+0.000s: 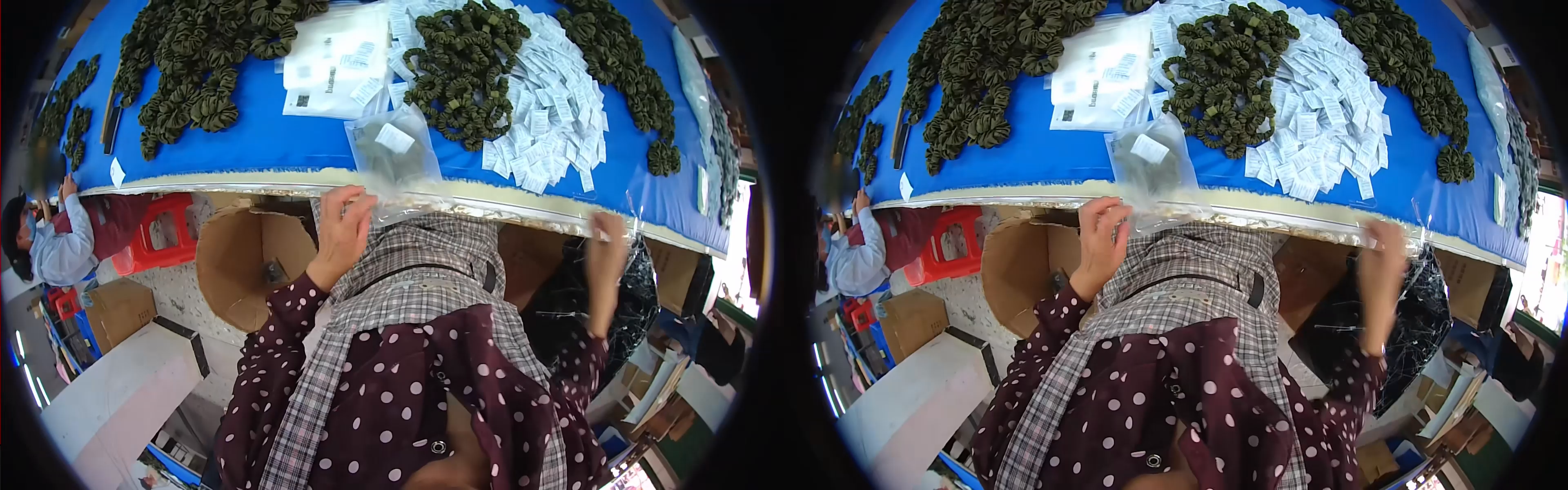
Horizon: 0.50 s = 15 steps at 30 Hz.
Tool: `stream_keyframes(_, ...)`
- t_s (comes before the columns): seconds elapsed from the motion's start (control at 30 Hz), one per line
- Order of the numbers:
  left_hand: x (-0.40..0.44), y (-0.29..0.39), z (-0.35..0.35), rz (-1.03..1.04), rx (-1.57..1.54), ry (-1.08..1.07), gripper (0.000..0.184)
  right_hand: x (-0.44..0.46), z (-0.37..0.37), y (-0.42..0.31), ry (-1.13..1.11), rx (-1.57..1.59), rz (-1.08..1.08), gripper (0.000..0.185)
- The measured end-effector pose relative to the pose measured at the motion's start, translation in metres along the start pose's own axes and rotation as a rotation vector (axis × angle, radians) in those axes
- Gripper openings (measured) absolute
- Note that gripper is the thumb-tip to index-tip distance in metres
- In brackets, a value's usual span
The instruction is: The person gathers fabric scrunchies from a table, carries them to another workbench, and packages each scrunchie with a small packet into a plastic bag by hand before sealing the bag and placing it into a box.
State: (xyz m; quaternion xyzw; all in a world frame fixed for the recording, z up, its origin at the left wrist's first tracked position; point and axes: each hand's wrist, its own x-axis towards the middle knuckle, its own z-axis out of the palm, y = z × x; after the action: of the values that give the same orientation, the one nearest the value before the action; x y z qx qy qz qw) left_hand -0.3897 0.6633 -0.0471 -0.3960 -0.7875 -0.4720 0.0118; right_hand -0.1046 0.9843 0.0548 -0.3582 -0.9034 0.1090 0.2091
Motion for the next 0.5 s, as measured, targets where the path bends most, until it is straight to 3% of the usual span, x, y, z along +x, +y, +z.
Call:
stream_keyframes(0.03,0.002,-0.004,0.002,0.178,0.152,-0.008,0.029,0.010,0.038,-0.028,-0.024,0.164,-0.238,0.012)
stream_keyframes(0.07,0.003,-0.008,0.003,0.177,0.159,-0.008,0.029,0.022,0.065,-0.058,-0.055,0.190,-0.523,0.018)
stream_keyframes(0.13,0.002,-0.016,0.008,0.236,0.151,0.011,0.030,0.034,0.109,-0.092,-0.264,0.353,-0.656,0.021)
stream_keyframes(0.2,0.006,-0.021,0.011,0.291,0.147,0.032,0.030,0.055,0.121,-0.118,-0.296,0.265,-0.910,0.026)
stream_keyframes(0.4,0.058,-0.009,0.000,0.216,-0.050,0.249,0.023,0.086,0.156,-0.132,-0.287,0.793,-0.754,0.023)
stream_keyframes(0.5,0.103,-0.007,-0.013,0.191,-0.184,0.323,0.022,0.104,0.148,-0.159,-0.400,1.144,-0.421,0.013)
